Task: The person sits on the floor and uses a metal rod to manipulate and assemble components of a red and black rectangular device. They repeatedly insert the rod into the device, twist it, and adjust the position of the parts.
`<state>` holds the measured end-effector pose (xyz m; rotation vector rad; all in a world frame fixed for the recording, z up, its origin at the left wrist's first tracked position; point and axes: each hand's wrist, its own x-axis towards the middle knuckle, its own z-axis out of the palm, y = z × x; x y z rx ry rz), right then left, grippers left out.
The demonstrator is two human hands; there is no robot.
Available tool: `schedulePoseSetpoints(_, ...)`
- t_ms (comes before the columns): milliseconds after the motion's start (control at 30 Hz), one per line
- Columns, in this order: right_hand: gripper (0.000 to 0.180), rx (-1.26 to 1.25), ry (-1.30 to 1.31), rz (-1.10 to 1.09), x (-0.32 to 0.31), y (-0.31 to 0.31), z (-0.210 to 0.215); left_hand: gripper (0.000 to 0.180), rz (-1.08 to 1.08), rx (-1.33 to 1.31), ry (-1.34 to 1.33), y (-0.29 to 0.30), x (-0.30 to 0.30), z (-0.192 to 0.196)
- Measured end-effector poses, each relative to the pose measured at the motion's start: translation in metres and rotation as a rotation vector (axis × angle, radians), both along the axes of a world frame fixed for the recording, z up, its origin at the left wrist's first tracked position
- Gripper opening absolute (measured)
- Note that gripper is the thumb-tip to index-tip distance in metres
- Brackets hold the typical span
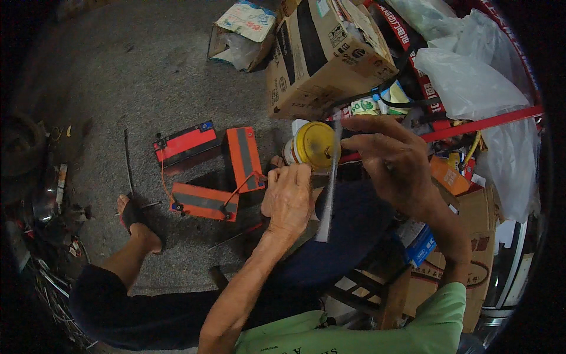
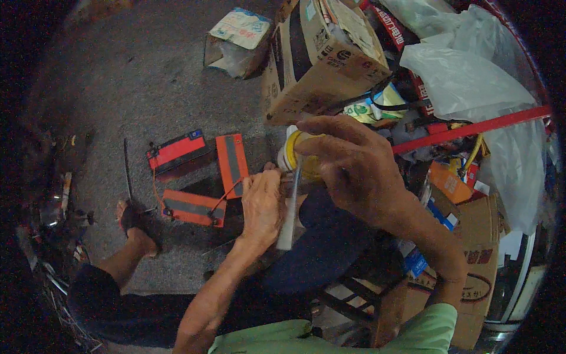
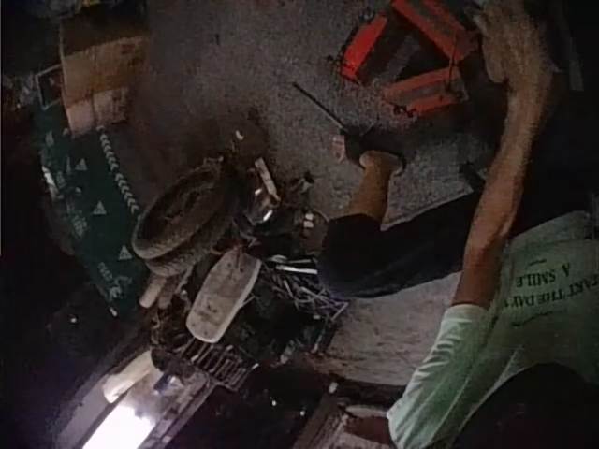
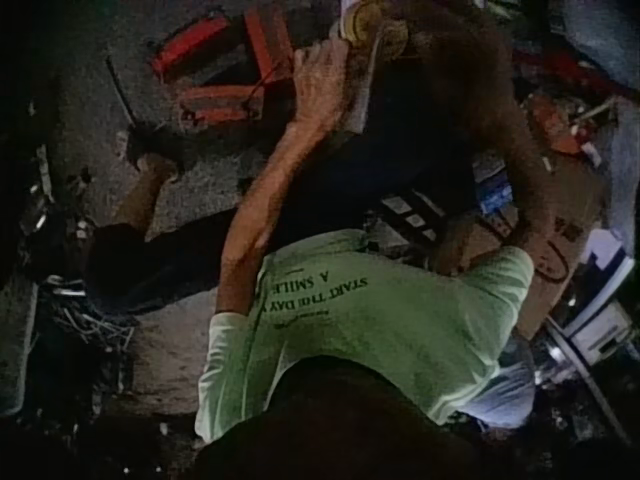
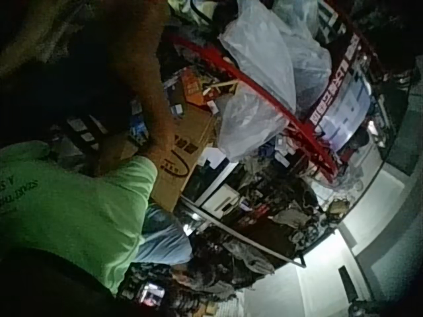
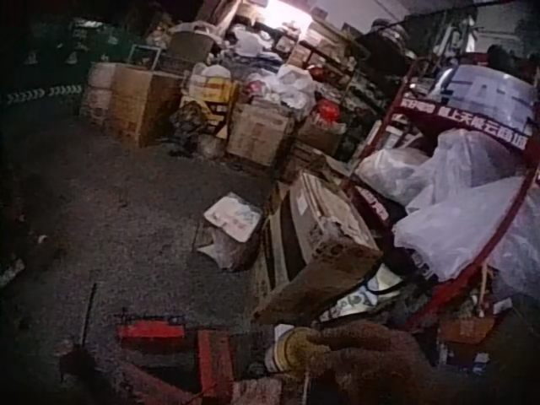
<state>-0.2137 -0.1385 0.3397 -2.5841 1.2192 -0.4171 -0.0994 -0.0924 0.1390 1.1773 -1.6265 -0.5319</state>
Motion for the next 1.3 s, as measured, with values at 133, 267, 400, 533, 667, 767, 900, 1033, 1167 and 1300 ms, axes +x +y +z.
schedulePoseSetpoints(133,0.033,0.023,-0.02,-0.003,-0.003,-0.001,-0.008,0.02,0.071,-0.048,-0.007,0.0,-0.004,-0.01)
schedulePoseSetpoints(267,0.03,-0.007,-0.08,0.049,-0.017,0.0,-0.021,0.019,-0.013,0.077,0.031,0.002,0.0,0.003)
schedulePoseSetpoints(400,0.027,-0.077,-0.048,0.082,-0.023,0.0,-0.023,0.018,0.019,-0.008,0.013,0.001,0.004,0.005)
schedulePoseSetpoints(533,0.021,0.035,0.075,-0.179,-0.007,0.009,-0.012,0.02,0.045,-0.013,0.01,0.0,0.003,0.0)
schedulePoseSetpoints(667,0.027,0.383,0.131,-0.46,-0.014,0.012,-0.016,0.023,0.027,0.014,0.002,0.002,0.003,0.004)
schedulePoseSetpoints(767,0.031,0.198,0.156,-0.319,-0.001,0.017,-0.027,0.025,0.02,0.007,0.005,0.003,0.002,0.003)
schedulePoseSetpoints(900,0.03,0.066,0.197,0.017,0.002,0.012,-0.029,0.025,-0.004,0.018,-0.038,0.005,-0.004,-0.003)
schedulePoseSetpoints(1033,0.035,-0.115,0.24,0.377,0.008,0.021,-0.016,0.024,0.009,0.087,-0.055,0.002,-0.001,-0.003)
schedulePoseSetpoints(1167,0.036,-0.148,0.096,0.322,0.002,0.021,-0.009,0.021,0.039,0.067,-0.044,-0.001,0.006,-0.003)
schedulePoseSetpoints(1300,0.035,-0.146,0.065,0.214,-0.007,0.018,-0.01,0.019,0.027,0.051,-0.037,0.001,0.005,0.001)
